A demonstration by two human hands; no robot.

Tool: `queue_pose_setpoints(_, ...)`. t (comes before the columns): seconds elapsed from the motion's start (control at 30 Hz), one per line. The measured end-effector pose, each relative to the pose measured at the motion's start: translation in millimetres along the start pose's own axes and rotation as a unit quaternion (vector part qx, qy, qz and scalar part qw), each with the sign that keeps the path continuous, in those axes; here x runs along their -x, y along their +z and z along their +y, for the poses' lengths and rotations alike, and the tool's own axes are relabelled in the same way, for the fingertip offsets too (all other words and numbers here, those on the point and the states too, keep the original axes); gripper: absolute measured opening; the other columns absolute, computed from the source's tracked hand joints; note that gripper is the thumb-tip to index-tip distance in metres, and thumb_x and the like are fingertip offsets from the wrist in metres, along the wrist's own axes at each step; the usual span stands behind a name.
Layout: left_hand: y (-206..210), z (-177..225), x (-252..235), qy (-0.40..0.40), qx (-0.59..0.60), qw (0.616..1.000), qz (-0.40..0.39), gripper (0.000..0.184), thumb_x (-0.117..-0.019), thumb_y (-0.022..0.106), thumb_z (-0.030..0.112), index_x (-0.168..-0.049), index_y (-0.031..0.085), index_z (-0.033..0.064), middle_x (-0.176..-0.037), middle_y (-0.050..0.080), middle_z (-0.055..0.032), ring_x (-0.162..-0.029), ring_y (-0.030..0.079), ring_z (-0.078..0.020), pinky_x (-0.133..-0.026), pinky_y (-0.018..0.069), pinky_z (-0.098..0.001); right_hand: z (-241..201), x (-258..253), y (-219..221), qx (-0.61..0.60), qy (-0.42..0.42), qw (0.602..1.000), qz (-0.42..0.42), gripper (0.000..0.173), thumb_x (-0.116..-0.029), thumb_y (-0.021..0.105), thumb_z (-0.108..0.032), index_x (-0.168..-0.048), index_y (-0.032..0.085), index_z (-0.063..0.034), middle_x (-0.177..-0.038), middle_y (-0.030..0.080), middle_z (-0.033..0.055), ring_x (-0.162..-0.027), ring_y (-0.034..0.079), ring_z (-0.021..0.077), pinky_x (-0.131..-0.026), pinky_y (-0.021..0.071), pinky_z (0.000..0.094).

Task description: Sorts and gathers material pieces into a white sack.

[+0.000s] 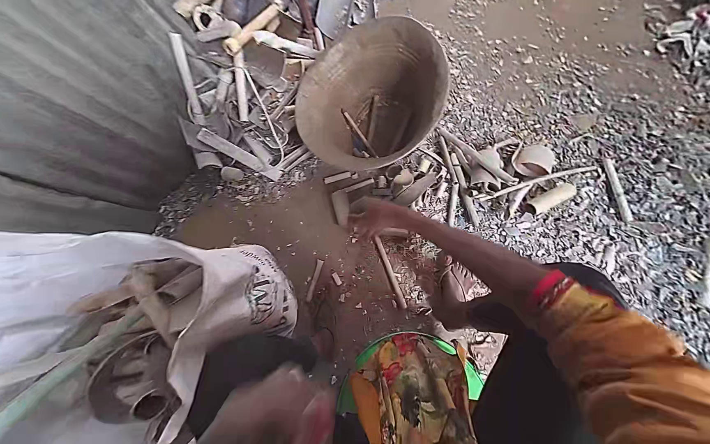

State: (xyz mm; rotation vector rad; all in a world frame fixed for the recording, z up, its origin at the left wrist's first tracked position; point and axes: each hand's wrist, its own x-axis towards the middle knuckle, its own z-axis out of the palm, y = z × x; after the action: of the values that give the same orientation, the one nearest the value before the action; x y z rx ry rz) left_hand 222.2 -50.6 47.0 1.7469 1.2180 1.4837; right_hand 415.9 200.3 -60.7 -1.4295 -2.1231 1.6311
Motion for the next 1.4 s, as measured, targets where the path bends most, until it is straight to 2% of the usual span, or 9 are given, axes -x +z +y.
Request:
queue_pose_setpoints(0.1, 83, -58, -67, -0.178, 0.133, 0.973, -0.064, 0.047, -0.0963, 0.066, 0.034, -0.128, 0.041, 0.0088, -0.092, 0.058, 0.0106, -0.075, 0.06, -0.0005, -0.07, 0.0557, -0.0231, 31, 19, -68, 0.232, 0.055, 0.971, 0.022, 0.031, -0.1005, 0.063, -0.023, -0.115, 0.068, 0.0043, -0.114, 0.067, 0.0276, -0.109, 0.064, 0.0458, -0.09, 0.0473, 0.0681)
queue_pose_setpoints(0.23, 132, -111, -83, -0.394, 0.368, 0.841, 0.046, 0.025, -0.1107, 0.022, 0.032, -0.111, 0.044, 0.0203, -0.078, 0.061, 0.0044, -0.073, 0.067, -0.0156, -0.078, 0.0611, -0.0414, 56, 68, -77, 0.104, -0.046, 0.989, -0.091, 0.027, -0.1041, 0.06, -0.016, -0.121, 0.066, 0.0036, -0.109, 0.069, 0.02, -0.095, 0.065, 0.0278, -0.086, 0.0511, 0.0483)
queue_pose_setpoints(0.43, 137, -111, -70, -0.369, 0.374, 0.848, 0.069, 0.039, -0.1107, 0.011, 0.042, -0.113, 0.043, 0.0192, -0.078, 0.064, 0.0048, -0.077, 0.069, -0.0133, -0.076, 0.0609, -0.0334, 38, 81, -1, -0.181, 0.006, 0.959, -0.219, 0.031, -0.1076, 0.051, -0.009, -0.138, 0.053, -0.0007, -0.117, 0.066, 0.0162, -0.095, 0.07, 0.0203, -0.083, 0.059, 0.0376)
queue_pose_setpoints(0.6, 126, -108, -56, -0.271, 0.356, 0.894, 0.029, 0.031, -0.1098, 0.032, 0.045, -0.117, 0.047, 0.0184, -0.091, 0.066, 0.0052, -0.088, 0.068, -0.0118, -0.083, 0.0586, -0.0317, 30, 106, 4, -0.236, -0.065, 0.947, -0.206, 0.039, -0.0983, 0.057, 0.0, -0.137, 0.054, -0.0019, -0.113, 0.067, 0.0091, -0.092, 0.068, 0.0128, -0.078, 0.0595, 0.0313)
queue_pose_setpoints(0.73, 118, -104, -48, -0.333, 0.207, 0.917, -0.07, 0.054, -0.1036, 0.048, 0.028, -0.147, 0.024, 0.0067, -0.118, 0.06, -0.0072, -0.103, 0.065, -0.0139, -0.087, 0.0572, -0.0345, 7, 129, 19, -0.185, 0.001, 0.978, -0.099, 0.028, -0.1024, 0.06, -0.008, -0.129, 0.059, 0.0009, -0.103, 0.066, 0.0099, -0.08, 0.066, 0.0117, -0.071, 0.0575, 0.029)
queue_pose_setpoints(0.9, 122, -122, -52, -0.511, 0.127, 0.846, -0.085, 0.066, -0.1039, 0.053, 0.003, -0.156, 0.017, 0.0213, -0.123, 0.065, -0.0153, -0.098, 0.07, -0.0218, -0.081, 0.0585, -0.0377, 20, 127, 53, -0.134, 0.079, 0.987, -0.023, 0.038, -0.1029, 0.064, -0.02, -0.135, 0.059, 0.0007, -0.12, 0.067, 0.0164, -0.096, 0.069, 0.0181, -0.087, 0.0579, 0.0346)
queue_pose_setpoints(1.07, 125, -209, -21, -0.463, -0.285, 0.79, -0.282, 0.065, -0.1036, 0.056, 0.016, -0.161, 0.024, 0.0129, -0.129, 0.062, -0.027, -0.116, 0.065, -0.0406, -0.099, 0.05, -0.0572, 23, 154, 20, 0.212, 0.04, 0.972, 0.096, 0.041, -0.0979, 0.069, -0.025, -0.132, 0.064, -0.0029, -0.125, 0.065, 0.0215, -0.115, 0.063, 0.0416, -0.094, 0.0509, 0.0613)
queue_pose_setpoints(1.3, 127, -292, 25, -0.511, -0.409, 0.674, -0.342, 0.089, -0.0956, 0.07, 0.024, -0.162, 0.017, 0.0003, -0.164, 0.022, -0.0296, -0.148, 0.035, -0.0456, -0.118, 0.0353, -0.0551, 51, 254, -72, 0.143, -0.027, 0.913, 0.38, 0.031, -0.1032, 0.057, -0.029, -0.125, 0.066, -0.0094, -0.109, 0.071, 0.0079, -0.091, 0.071, 0.0192, -0.076, 0.0603, 0.0418)
queue_pose_setpoints(1.4, 148, -333, 23, -0.484, -0.403, 0.689, -0.358, 0.076, -0.0983, 0.065, 0.035, -0.159, 0.031, 0.0042, -0.16, 0.037, -0.024, -0.146, 0.037, -0.0444, -0.118, 0.0334, -0.06, 132, 250, -86, 0.099, 0.07, 0.888, 0.443, 0.035, -0.1029, 0.056, -0.034, -0.122, 0.066, -0.0064, -0.112, 0.072, 0.0127, -0.094, 0.072, 0.0243, -0.08, 0.0589, 0.0482)
